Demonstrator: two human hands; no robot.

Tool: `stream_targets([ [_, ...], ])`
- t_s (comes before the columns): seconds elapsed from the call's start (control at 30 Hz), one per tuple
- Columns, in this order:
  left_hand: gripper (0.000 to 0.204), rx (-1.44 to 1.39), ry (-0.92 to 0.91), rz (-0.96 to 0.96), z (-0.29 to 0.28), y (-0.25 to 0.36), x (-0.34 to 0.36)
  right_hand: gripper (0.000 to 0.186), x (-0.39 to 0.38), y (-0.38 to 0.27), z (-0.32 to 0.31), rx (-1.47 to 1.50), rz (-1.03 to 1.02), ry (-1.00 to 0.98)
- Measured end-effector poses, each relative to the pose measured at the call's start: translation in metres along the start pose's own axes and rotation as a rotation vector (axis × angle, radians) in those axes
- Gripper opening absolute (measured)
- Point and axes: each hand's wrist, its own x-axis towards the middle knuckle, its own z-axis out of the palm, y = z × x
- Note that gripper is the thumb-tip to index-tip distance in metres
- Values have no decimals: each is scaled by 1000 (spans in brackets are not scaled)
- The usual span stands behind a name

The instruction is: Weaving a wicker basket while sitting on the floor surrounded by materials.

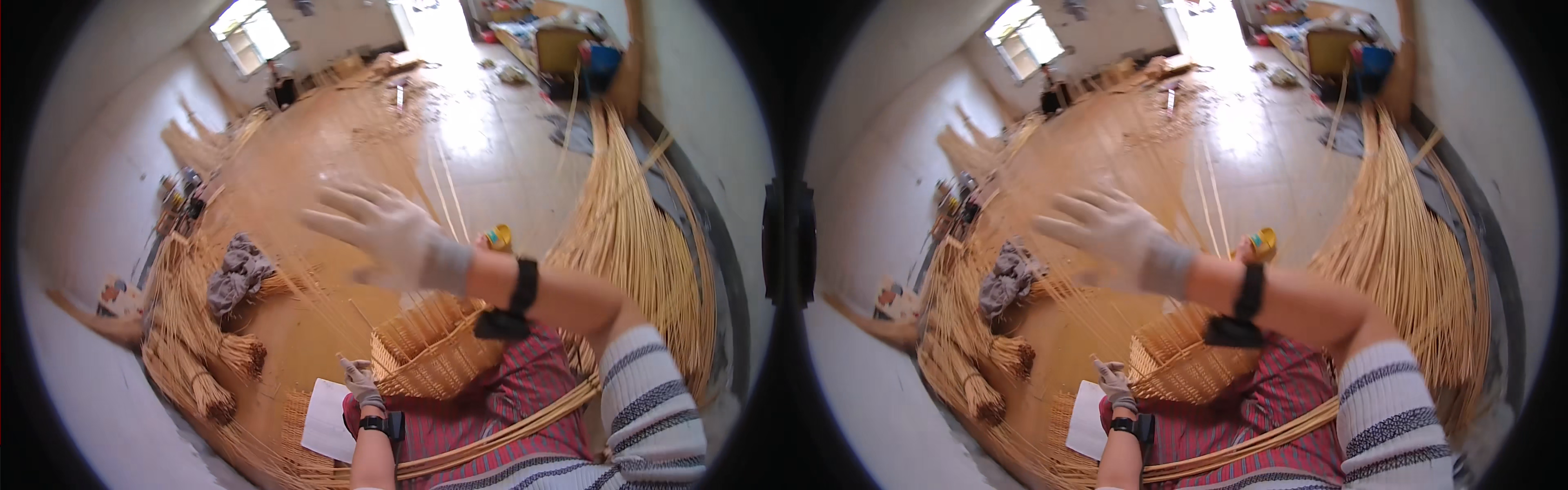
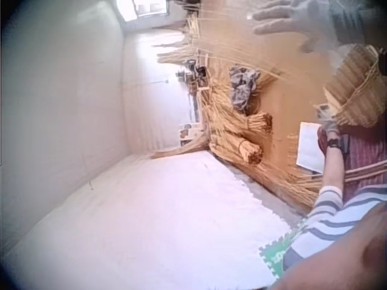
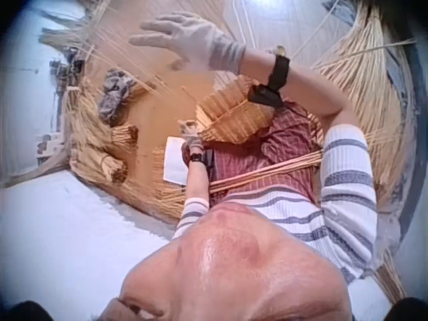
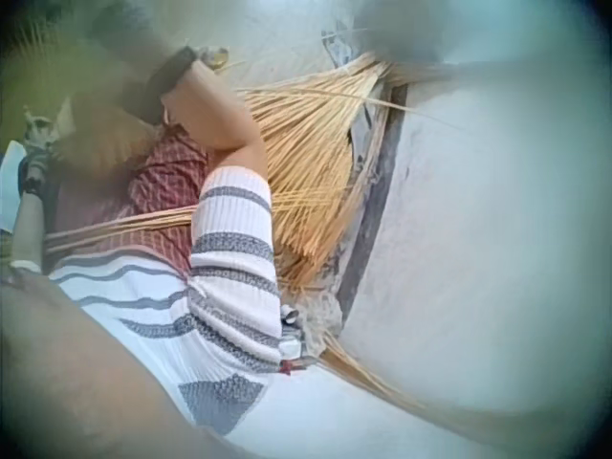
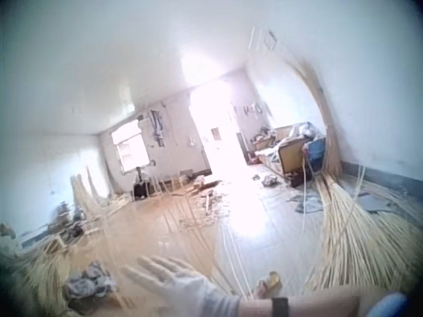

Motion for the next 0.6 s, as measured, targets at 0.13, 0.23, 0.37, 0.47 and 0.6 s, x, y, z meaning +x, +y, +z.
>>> stream_targets([
  [0.13,66,-46,-22,1,-3,-2,-3,86,0,72,-36,-331,-115,-240],
  [0.23,63,-93,-44,-22,1,11,-9,82,-83,161,-128,-731,204,-618],
  [0.37,64,-68,-55,-60,12,21,-13,81,-191,204,-336,-1196,438,-492],
  [0.47,63,-37,-25,-71,6,5,-4,75,-259,223,-508,-1590,598,66],
  [0.6,65,-50,-13,-57,10,22,-22,58,-301,181,-530,-1436,483,532],
])
